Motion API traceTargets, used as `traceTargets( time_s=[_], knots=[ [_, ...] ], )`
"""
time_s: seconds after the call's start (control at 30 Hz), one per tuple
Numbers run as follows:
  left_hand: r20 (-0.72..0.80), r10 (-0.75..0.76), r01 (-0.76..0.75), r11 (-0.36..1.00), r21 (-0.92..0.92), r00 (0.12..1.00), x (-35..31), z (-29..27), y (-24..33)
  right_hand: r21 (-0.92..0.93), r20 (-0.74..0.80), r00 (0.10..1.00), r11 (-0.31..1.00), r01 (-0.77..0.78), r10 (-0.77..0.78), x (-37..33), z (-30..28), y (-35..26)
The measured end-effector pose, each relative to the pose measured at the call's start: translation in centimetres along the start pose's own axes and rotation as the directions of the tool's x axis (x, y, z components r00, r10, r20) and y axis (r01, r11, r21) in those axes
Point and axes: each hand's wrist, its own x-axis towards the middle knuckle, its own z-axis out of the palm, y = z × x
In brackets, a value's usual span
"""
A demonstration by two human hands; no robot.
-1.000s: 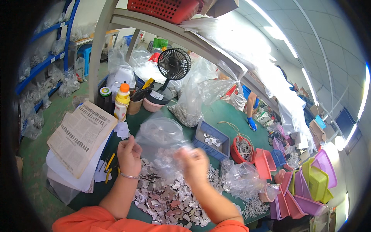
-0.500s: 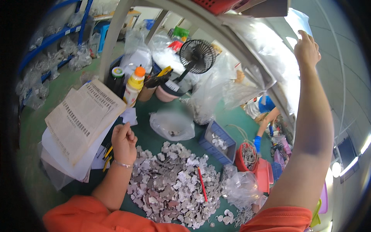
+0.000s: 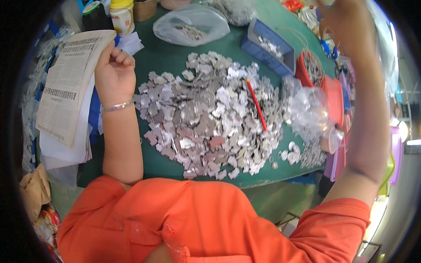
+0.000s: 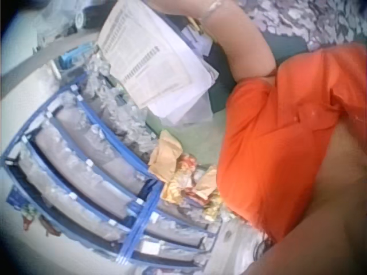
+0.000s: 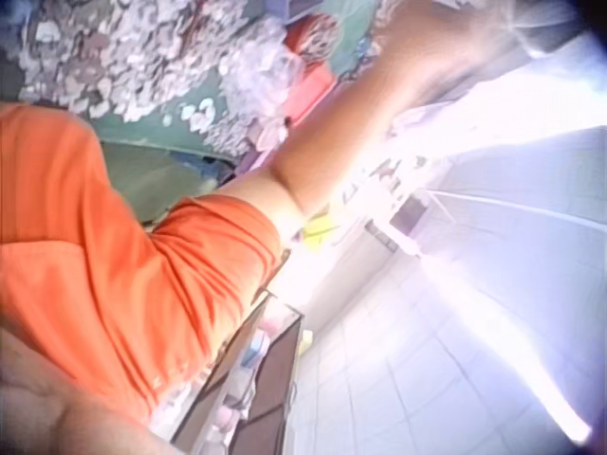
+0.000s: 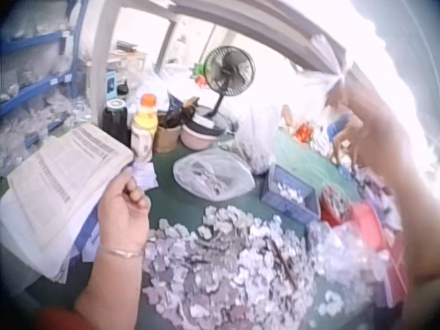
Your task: The person sorts through a pile of small metal parts, placing some into plastic bags while holding a pen.
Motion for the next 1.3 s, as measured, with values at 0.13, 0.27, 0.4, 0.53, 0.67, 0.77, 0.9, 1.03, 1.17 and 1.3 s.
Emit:
traceTargets(
  time_s=[0.13, 0.27, 0.4, 0.53, 0.67, 0.77, 0.9, 1.03, 1.17, 1.3],
  knots=[
    [0.129, 0.078, -0.083, 0.996, 0.037, 0.989, -0.7, 0.2, 0.5, 0.258, 0.471, 0.858, 0.898, -0.357, 0.206, -13.8, 3.4, -11.1],
    [0.267, 0.035, -0.064, 0.993, 0.099, 0.963, -2.5, 1.4, -0.1, 0.07, 0.668, 0.372, 0.443, -0.894, 0.644, -20.7, 5.8, -15.2],
    [0.368, 0.053, -0.18, 0.93, 0.32, 0.928, -7.8, 1.9, -1.5, 0.132, 0.605, 0.309, 0.291, -0.948, 0.734, -23.6, 7.8, -16.6],
    [0.416, 0.057, -0.318, 0.738, 0.594, 0.908, -11.1, -1.0, -2.0, 0.423, 0.457, 0.25, 0.038, -0.905, 0.853, -24.9, 6.9, -16.6],
    [0.447, -0.165, -0.316, 0.502, 0.805, 0.879, -13.3, -5.6, -2.1, 0.712, 0.408, 0.073, -0.267, -0.65, 0.91, -24.7, 3.2, -19.8],
    [0.464, -0.223, -0.373, 0.353, 0.858, 0.857, -13.2, -6.4, -3.6, 0.845, 0.358, 0.071, -0.291, -0.449, 0.931, -26.6, 2.6, -22.4],
    [0.771, -0.247, -0.809, -0.205, 0.55, 0.587, -11.1, -1.9, -6.6, 0.854, 0.354, 0.031, -0.31, -0.417, 0.935, -27.8, 2.1, -25.0],
    [0.682, -0.468, -0.823, -0.233, 0.518, 0.562, -9.3, -1.1, -9.4, 0.827, 0.463, 0.028, -0.42, -0.373, 0.886, -27.7, 1.5, -26.1],
    [0.86, -0.299, -0.911, -0.155, 0.383, 0.413, -13.0, 0.7, -9.4, 0.803, 0.553, 0.09, -0.502, -0.32, 0.828, -27.3, 1.4, -27.2],
    [0.887, -0.41, -0.97, 0.023, 0.242, 0.212, -17.2, 1.5, -11.2, 0.875, 0.373, 0.202, -0.27, -0.401, 0.906, -25.1, 3.6, -27.0]
  ],
)
